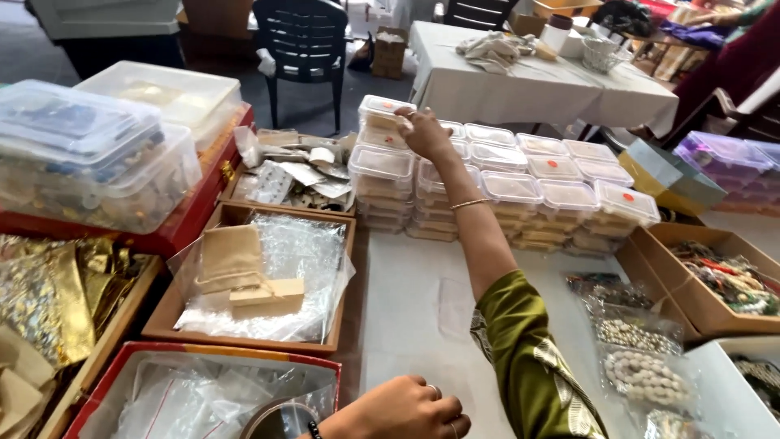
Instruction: Sorting and organizing various necklaces and beads on a workspace table.
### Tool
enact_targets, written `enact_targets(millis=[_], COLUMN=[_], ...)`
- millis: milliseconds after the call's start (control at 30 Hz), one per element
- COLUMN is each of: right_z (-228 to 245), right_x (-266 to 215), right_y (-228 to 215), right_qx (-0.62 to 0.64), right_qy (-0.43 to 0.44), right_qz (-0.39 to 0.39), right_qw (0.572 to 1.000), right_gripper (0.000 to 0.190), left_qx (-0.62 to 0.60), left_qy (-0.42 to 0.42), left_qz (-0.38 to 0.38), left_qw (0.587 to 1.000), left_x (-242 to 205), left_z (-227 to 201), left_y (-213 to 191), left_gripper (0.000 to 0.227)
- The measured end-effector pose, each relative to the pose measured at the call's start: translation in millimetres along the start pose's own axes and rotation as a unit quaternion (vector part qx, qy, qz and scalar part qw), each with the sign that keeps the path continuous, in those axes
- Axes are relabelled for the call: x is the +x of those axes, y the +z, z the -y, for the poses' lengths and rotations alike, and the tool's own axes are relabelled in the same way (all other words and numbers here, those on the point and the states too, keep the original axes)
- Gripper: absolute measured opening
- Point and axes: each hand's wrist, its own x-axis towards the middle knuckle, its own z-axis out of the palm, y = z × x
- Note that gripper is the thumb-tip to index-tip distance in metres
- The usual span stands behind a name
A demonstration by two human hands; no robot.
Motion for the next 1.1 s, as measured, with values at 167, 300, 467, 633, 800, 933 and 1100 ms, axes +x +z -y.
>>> enact_targets(millis=[167, 300, 467, 633, 800, 933, 1100], right_z=[-12.7, -15.9, -79.5, -211.6, -396.0, -384.2, -345.4], right_x=[-14.2, -145.5, -327.3, -428.7, -486.7, -492.5, -463.2], right_y=[0.1, -78.0, -177.0, -276.5, -311.0, -288.3, -288.1], right_qx=[-0.043, -0.139, -0.242, -0.278, -0.187, -0.173, -0.260], right_qy=[-0.131, -0.170, -0.187, -0.047, 0.202, 0.210, 0.132], right_qz=[-0.073, -0.008, -0.017, -0.006, 0.218, 0.189, -0.236], right_qw=[0.988, 0.976, 0.952, 0.960, 0.936, 0.944, 0.927], right_gripper=[0.072, 0.060, 0.062, 0.056, 0.028, 0.026, 0.014], left_qx=[-0.042, -0.087, -0.027, -0.005, 0.053, 0.072, 0.070], left_qy=[-0.006, -0.079, -0.149, -0.185, -0.181, -0.069, -0.274], left_qz=[0.067, 0.146, 0.228, 0.252, 0.441, 0.145, 0.342], left_qw=[0.997, 0.982, 0.962, 0.950, 0.877, 0.984, 0.896], left_x=[-2.4, -15.2, -12.8, 4.2, 43.7, 89.7, 143.0], left_z=[5.3, 13.9, 23.0, 18.6, 21.6, 29.8, 35.4], left_y=[-3.8, 33.1, 28.0, 18.1, 23.6, 29.1, 16.6], left_gripper=[0.015, 0.021, 0.040, 0.043, 0.050, 0.085, 0.086])
